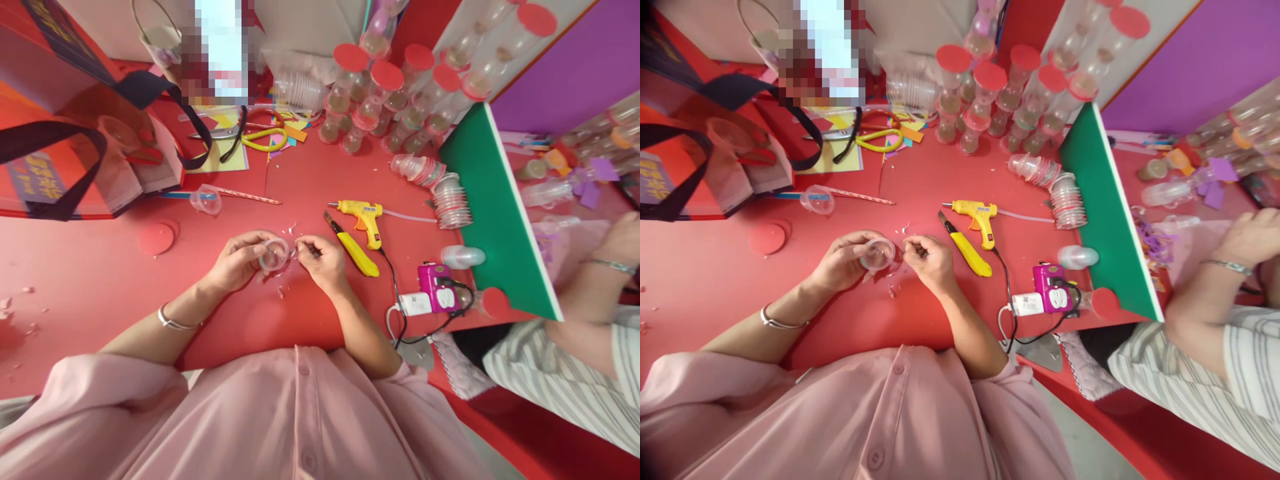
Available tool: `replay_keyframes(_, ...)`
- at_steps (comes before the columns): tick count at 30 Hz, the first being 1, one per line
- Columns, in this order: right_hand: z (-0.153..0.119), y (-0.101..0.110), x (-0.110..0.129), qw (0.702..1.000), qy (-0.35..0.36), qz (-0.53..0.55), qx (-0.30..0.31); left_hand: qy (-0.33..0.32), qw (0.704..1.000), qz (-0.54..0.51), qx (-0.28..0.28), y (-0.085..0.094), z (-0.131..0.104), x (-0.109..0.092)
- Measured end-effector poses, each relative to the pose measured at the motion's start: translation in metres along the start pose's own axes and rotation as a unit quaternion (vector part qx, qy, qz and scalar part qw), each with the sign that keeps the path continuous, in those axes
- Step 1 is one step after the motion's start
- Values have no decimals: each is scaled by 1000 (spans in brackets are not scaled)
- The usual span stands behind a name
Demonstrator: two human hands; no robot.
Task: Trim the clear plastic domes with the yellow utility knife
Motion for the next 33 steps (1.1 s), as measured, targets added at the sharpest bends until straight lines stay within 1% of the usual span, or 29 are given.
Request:
replay_keyframes(5, -3, -2, -5, 997, -17, 67, 29, -13, 999, -30, -25, -1, 2, -2)
replay_keyframes(8, -3, -4, -9, 991, -39, 125, 39, -4, 999, -39, -28, -2, 2, -1)
replay_keyframes(11, -3, -4, -8, 987, -46, 148, 47, -2, 997, -62, -40, -2, 4, -3)
replay_keyframes(14, -2, -3, -5, 987, -43, 147, 49, -3, 995, -80, -52, -1, 5, -5)
replay_keyframes(17, -3, -3, -4, 986, -56, 152, 44, -1, 995, -79, -60, 0, 5, -5)
replay_keyframes(20, -3, -4, -7, 985, -66, 151, 46, -4, 995, -76, -59, 0, 5, -5)
replay_keyframes(22, -3, -5, -7, 987, -61, 142, 52, -8, 995, -77, -57, 0, 4, -5)
replay_keyframes(27, -4, -6, -4, 989, -21, 125, 81, -11, 995, -79, -59, -1, 4, -3)
replay_keyframes(30, -4, -5, -4, 990, -27, 104, 91, -17, 995, -78, -54, 0, 4, -2)
replay_keyframes(33, -4, -3, -4, 992, -32, 82, 88, -20, 995, -79, -51, 2, 5, -1)
Point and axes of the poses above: each hand's wrist, its own z-axis towards the middle knuckle, its own y-axis out of the back of the hand, x = y × z, the point moved 5 cm from there along z, towards the middle knuckle, and after that the axes turned 4 degrees about -x, right-handed, at the moved point
